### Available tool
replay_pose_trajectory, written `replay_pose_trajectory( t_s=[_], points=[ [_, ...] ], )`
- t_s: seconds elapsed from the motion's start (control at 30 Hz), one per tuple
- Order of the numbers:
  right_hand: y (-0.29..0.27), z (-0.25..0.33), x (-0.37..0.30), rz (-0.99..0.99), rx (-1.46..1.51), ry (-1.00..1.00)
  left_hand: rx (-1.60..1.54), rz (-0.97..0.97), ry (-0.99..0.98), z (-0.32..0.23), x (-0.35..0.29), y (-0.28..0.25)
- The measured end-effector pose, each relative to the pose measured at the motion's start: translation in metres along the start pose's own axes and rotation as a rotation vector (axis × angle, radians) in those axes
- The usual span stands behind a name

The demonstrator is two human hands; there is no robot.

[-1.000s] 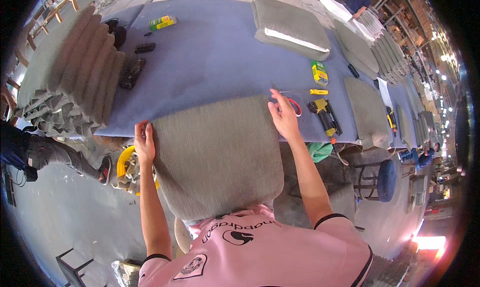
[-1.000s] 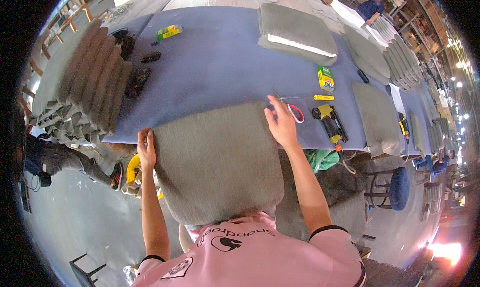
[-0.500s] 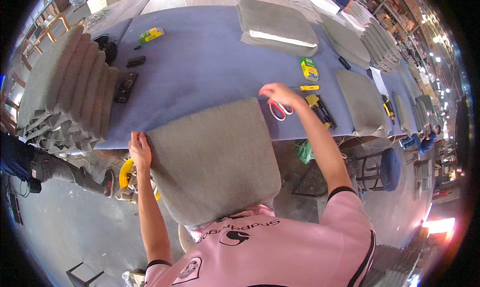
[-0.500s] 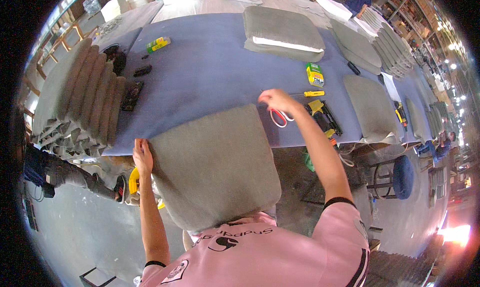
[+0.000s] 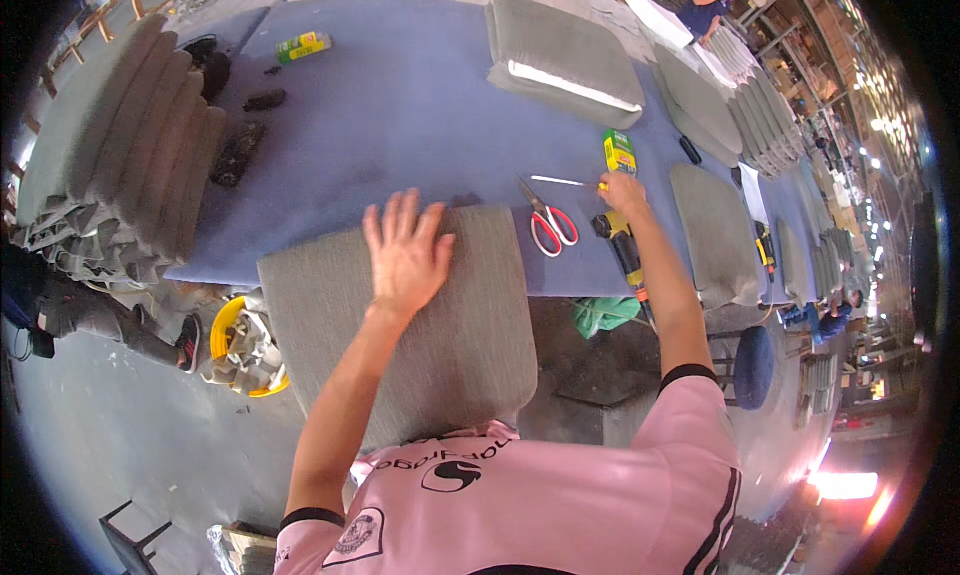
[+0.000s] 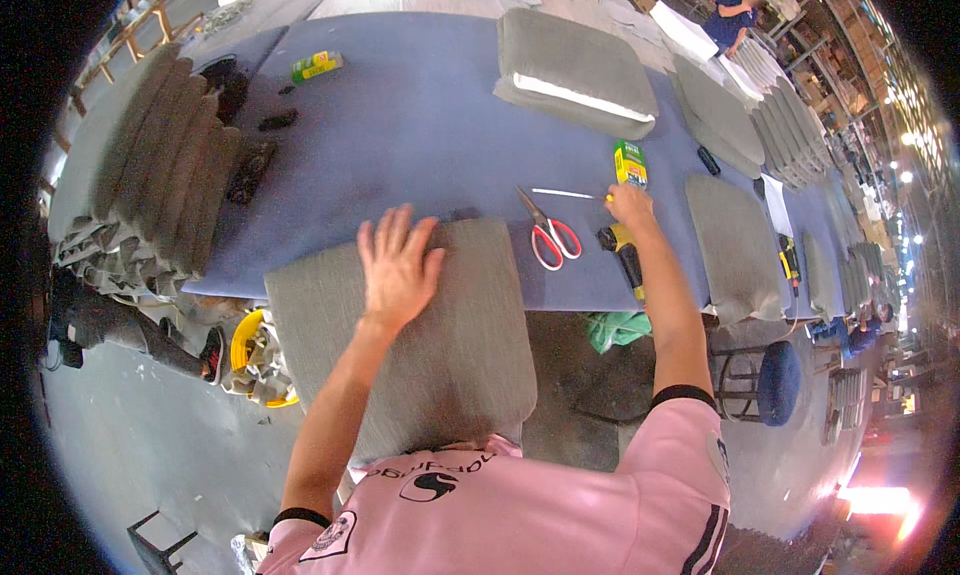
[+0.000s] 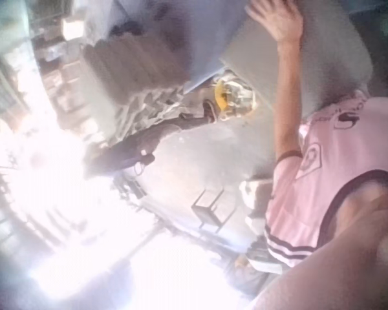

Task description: The person staples fabric onto cushion pads using a handheld staple gun, then trims excess fabric with scissors. They repeat this process on multiple cushions, folding edges and securing them before cutting away the surplus material.

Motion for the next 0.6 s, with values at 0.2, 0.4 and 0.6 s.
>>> replay_pose_trajectory(
  t_s=[0.2,0.4,0.6],
  points=[
    [-0.034,0.006,-0.006,-0.277,0.199,0.007,-0.041,0.071,-0.043,-0.015,0.002,0.033],
    [-0.126,0.141,-0.044,-0.439,1.108,-0.138,-0.024,0.072,-0.04,-0.012,-0.001,0.036],
    [-0.098,0.188,-0.063,-0.631,1.268,-0.291,-0.048,0.06,-0.012,-0.021,0.008,0.034]
  ],
)
Point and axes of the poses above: each hand's wrist, its own x-axis towards the middle knuckle, its own y-axis out of the palm, z = x × y, the point moved 5 cm from there along x, towards the middle knuckle, and after that the axes turned 6 degrees about -z, right-handed, at the moved point
